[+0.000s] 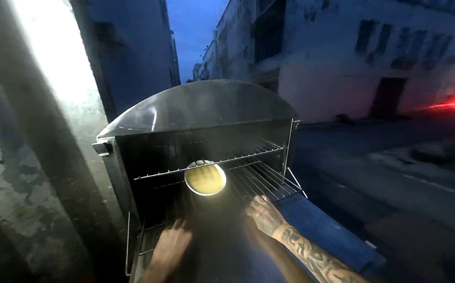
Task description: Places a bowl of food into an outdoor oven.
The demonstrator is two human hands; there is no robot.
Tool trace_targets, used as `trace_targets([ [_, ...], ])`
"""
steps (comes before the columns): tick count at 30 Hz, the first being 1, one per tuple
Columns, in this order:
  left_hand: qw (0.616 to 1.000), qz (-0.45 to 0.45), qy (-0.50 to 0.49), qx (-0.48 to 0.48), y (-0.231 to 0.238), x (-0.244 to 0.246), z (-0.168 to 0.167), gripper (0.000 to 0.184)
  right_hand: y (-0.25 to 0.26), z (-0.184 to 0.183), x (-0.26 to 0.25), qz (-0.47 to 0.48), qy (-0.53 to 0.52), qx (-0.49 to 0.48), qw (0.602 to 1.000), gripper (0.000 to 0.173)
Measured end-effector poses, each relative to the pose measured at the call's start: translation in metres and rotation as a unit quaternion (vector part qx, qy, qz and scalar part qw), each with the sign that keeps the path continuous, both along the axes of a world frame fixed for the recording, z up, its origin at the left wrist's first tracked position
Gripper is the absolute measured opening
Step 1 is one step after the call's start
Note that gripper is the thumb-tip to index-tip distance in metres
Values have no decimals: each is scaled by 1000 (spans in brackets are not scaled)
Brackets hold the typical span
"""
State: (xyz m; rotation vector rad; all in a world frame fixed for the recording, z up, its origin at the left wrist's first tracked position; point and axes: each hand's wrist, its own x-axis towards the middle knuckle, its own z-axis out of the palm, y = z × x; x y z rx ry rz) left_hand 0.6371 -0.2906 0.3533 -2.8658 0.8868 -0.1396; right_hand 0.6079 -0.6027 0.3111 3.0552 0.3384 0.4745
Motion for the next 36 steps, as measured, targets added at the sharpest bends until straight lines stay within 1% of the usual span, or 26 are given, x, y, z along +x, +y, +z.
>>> trace_targets([
  [5,1000,-5,-23,-15,1,6,-3,29,8,6,6,-33,-14,23,999,31],
  [7,1000,6,-12,-2,-2,9,-1,32,8,8,11,-44,-18,32,998,32],
  [11,1000,19,-23,-7,-6,15,3,33,11,17,20,-78,23,37,996,35],
  [14,999,41,14,3,-11,19,12,34,13,23,27,-96,49,38,993,38],
  [16,998,49,31,8,-13,22,15,35,14,27,30,-101,61,37,992,39],
  [20,998,54,31,11,-15,29,14,33,14,28,37,-112,65,32,991,42],
  [26,997,65,43,5,-17,43,14,36,17,32,49,-128,77,26,988,41],
  [36,995,86,53,4,-26,59,21,34,19,35,71,-145,92,44,984,42],
])
